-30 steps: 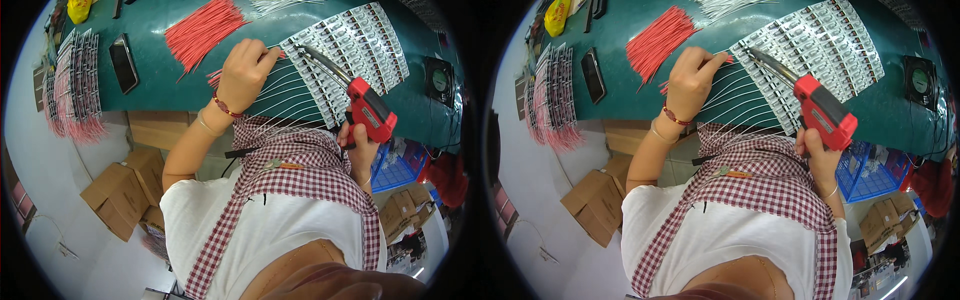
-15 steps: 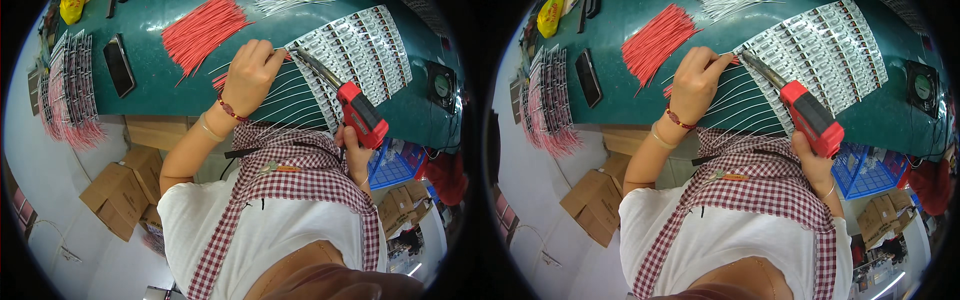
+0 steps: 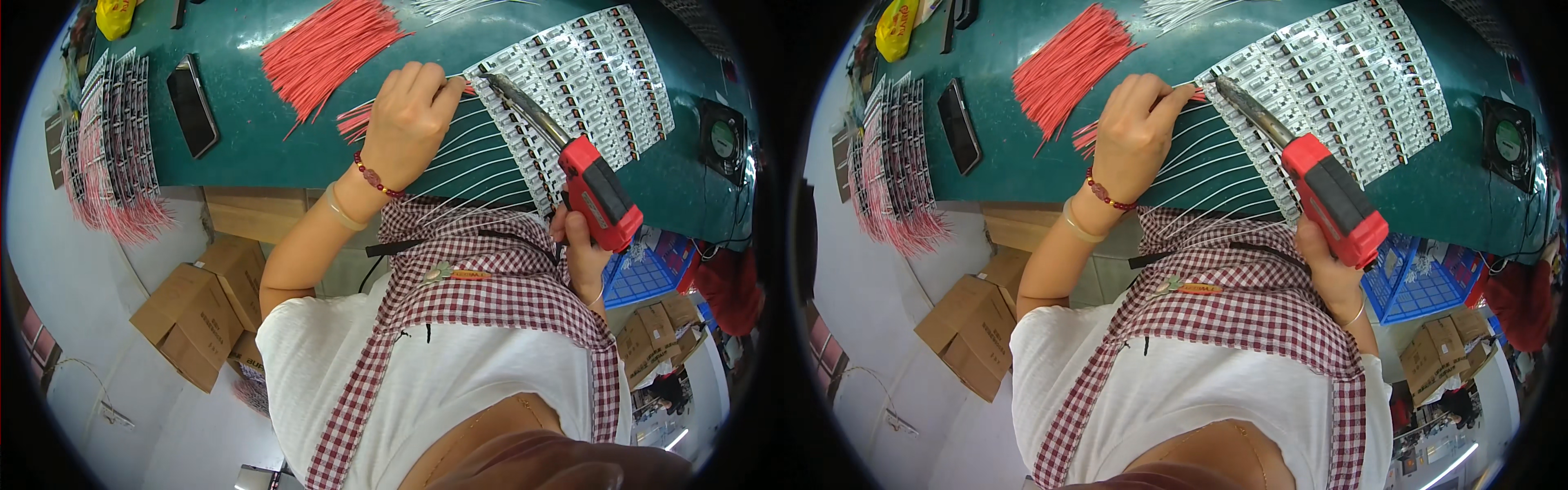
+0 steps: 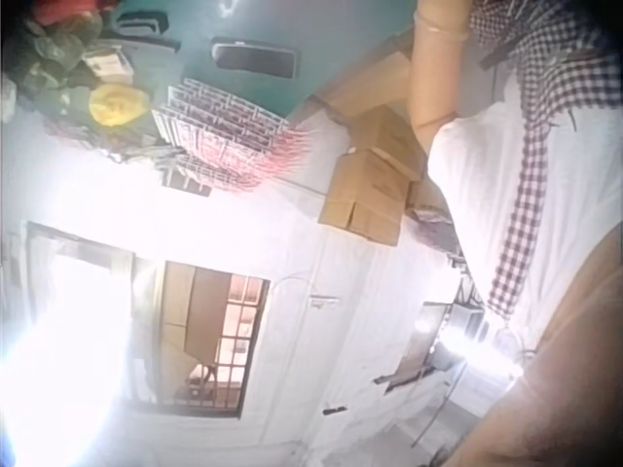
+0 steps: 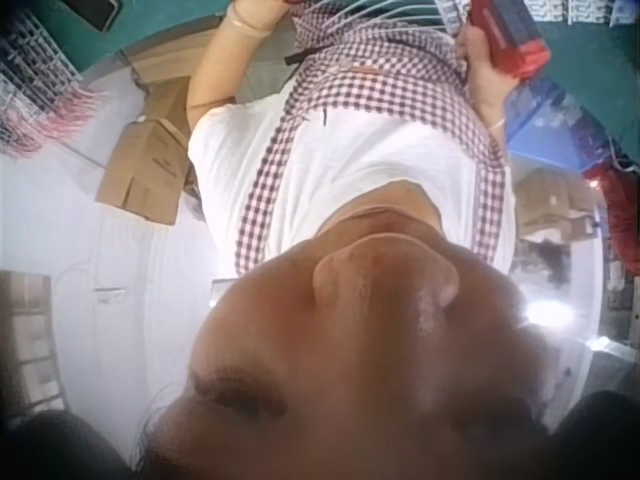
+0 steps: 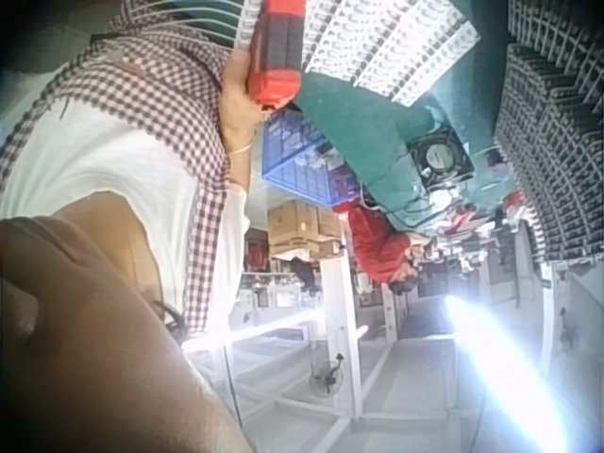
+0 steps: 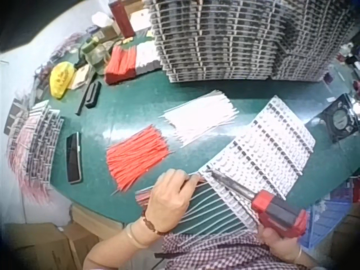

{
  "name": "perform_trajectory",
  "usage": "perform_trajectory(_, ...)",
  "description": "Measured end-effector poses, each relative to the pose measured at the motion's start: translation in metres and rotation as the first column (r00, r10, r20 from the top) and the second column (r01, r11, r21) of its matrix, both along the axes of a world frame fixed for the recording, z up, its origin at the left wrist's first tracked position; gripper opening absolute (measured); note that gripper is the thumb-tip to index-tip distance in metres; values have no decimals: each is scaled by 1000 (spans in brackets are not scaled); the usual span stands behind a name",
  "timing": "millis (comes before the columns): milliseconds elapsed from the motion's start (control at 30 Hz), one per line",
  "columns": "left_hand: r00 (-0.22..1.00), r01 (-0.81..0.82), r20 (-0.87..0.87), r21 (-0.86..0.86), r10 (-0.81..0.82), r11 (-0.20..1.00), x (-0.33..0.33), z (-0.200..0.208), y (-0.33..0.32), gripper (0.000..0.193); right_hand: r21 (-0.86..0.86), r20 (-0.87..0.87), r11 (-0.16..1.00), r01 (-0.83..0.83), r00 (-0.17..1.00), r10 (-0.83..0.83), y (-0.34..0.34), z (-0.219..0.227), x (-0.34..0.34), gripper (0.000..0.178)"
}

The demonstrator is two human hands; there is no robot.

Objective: The person uses a soldering iron to attach red and white wires to a grid of electronic components on a green workbench. They repeatedly pick up individual wires, position them on the component grid, and apply heat with the soldering iron to secure them.

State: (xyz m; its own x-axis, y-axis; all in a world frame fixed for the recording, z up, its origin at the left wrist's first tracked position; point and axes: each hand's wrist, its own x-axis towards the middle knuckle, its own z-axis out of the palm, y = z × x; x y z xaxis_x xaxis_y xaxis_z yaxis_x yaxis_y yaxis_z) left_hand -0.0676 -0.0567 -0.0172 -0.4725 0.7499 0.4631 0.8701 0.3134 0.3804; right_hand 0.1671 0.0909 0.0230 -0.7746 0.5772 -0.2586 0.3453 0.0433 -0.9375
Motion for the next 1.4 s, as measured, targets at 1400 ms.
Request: perform_trajectory(1400,999,52,7,3,-52,999,10,-2,2,23,-42,2,999,-2,1000,2,-4,4,10,50)
